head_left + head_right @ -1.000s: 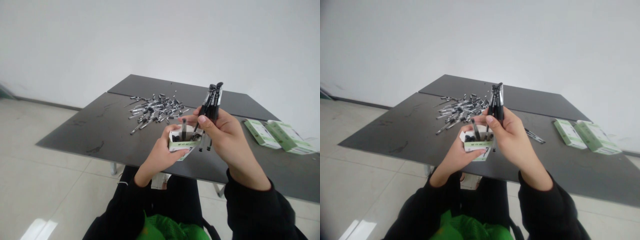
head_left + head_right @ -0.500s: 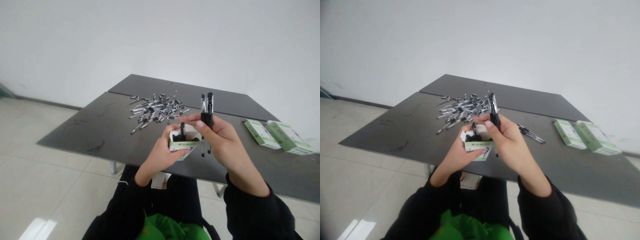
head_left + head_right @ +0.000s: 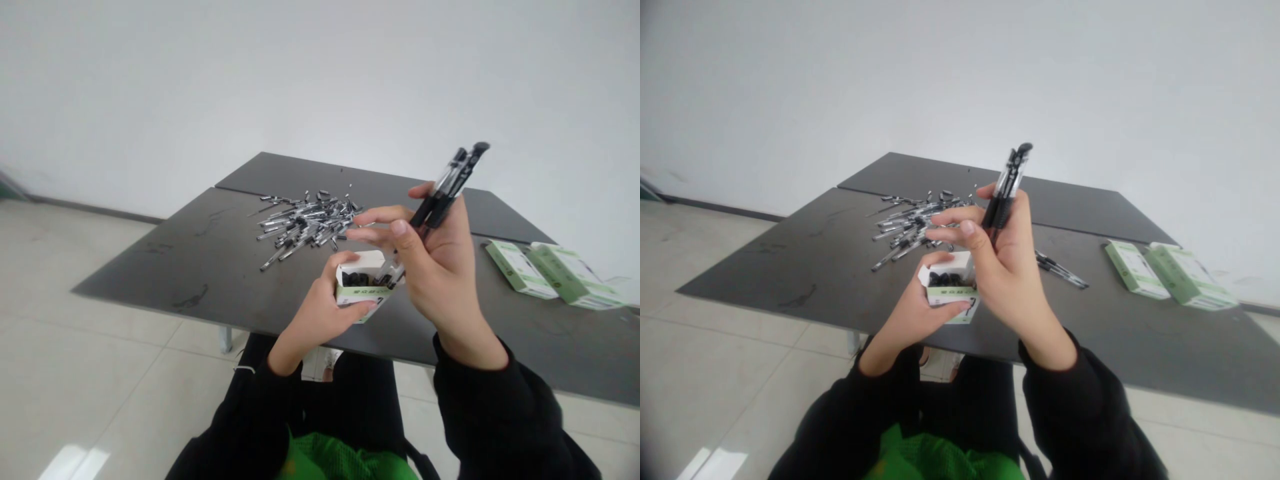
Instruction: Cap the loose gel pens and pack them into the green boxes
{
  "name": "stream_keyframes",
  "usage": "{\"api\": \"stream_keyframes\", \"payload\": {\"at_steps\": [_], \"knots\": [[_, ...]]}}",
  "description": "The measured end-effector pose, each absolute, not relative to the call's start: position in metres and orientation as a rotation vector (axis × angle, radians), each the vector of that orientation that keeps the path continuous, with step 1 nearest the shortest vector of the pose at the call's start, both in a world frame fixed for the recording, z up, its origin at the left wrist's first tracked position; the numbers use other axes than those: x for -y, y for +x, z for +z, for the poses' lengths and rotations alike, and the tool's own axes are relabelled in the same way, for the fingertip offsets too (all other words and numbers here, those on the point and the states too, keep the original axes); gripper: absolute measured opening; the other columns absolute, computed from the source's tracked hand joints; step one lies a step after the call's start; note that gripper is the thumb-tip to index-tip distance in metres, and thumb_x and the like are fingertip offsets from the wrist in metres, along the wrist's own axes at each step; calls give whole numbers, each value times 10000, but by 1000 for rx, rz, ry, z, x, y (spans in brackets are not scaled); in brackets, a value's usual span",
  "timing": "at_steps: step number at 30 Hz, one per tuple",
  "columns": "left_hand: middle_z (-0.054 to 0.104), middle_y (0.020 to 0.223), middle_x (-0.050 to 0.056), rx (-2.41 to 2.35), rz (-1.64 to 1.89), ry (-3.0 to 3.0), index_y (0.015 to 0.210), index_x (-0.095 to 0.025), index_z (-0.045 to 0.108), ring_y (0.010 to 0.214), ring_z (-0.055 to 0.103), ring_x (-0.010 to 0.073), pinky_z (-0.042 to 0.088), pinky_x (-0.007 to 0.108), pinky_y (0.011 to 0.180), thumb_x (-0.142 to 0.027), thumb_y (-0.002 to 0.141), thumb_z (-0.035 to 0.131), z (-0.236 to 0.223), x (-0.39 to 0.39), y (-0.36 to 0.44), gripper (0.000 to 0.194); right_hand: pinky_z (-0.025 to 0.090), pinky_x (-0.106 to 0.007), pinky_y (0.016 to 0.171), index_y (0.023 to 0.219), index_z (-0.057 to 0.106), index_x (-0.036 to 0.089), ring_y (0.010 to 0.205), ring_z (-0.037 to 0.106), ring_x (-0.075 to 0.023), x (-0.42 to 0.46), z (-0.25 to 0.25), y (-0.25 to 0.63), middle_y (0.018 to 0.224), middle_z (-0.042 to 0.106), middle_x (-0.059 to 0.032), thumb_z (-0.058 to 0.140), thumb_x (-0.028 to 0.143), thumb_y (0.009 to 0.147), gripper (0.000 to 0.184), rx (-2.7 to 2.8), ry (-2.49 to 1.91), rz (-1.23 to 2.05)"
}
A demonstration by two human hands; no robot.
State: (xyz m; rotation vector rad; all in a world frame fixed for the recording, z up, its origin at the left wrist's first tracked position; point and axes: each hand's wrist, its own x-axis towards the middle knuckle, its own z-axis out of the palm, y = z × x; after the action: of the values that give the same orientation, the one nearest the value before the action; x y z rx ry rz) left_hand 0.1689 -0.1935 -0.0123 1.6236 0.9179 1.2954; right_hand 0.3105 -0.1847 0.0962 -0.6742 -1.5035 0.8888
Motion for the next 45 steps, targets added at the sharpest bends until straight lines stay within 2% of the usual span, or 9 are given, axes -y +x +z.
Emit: {"api": "stream_keyframes", "payload": {"at_steps": [12,19,23,28,31,33,36,39,45], "knots": [[674,1227,41,-934,1280,1629,1339,-284,473,1077,694,239,569,378,926,-256,770,813,-13,191,168,663,623,-388,832,1089,467,300,917,759,-205,171,85,313,863,751,5,570,561,976,302,1617,-722,873],[602,1417,95,-882,1332,1678,1395,-254,433,1302,592,277,479,424,1092,-224,757,822,-13,189,168,749,601,-346,792,965,433,264,894,738,-185,171,73,321,940,768,-27,598,504,979,292,1756,-771,1065],[642,1357,91,-886,1289,1629,1355,-255,461,1225,639,277,520,416,1023,-271,768,826,-14,190,168,691,602,-345,818,1047,476,266,899,739,-182,178,71,327,962,765,-19,660,406,959,248,1717,-780,1062],[655,1325,61,-897,1281,1615,1331,-279,494,1187,652,256,531,377,987,-243,769,821,-11,191,168,650,601,-361,819,1323,474,313,898,746,-186,185,75,335,998,758,-11,629,275,977,381,1721,-760,821],[671,1278,56,-917,1271,1596,1325,-269,497,1126,674,245,543,364,955,-237,771,813,-11,191,169,638,579,-387,899,1228,642,277,983,741,-210,186,75,337,1034,771,-38,545,248,1011,239,1911,-866,599],[685,1236,52,-955,1263,1580,1319,-264,500,1088,685,244,546,368,945,-255,768,819,-12,191,169,638,556,-389,955,1138,723,261,1037,730,-217,189,74,337,1087,782,-42,508,213,1016,251,2074,-917,481],[687,1226,51,-997,1256,1581,1330,-269,497,1082,687,248,549,380,952,-275,756,832,-13,192,168,664,543,-379,986,1150,746,259,1069,725,-214,195,74,344,1140,787,-38,517,225,1013,269,2127,-941,428],[667,1264,49,-1032,1247,1593,1352,-282,484,1086,690,243,559,384,960,-258,746,828,-12,193,167,697,553,-387,963,1095,756,244,1056,728,-228,187,70,377,1121,788,-58,549,300,1001,234,1888,-1074,299],[674,1208,42,-1057,1218,1594,1325,-282,487,1012,715,227,599,372,902,-246,743,811,-11,195,166,667,564,-446,862,1025,761,148,916,726,-286,116,21,504,1001,767,-137,587,328,883,288,1777,-1783,64]]}}
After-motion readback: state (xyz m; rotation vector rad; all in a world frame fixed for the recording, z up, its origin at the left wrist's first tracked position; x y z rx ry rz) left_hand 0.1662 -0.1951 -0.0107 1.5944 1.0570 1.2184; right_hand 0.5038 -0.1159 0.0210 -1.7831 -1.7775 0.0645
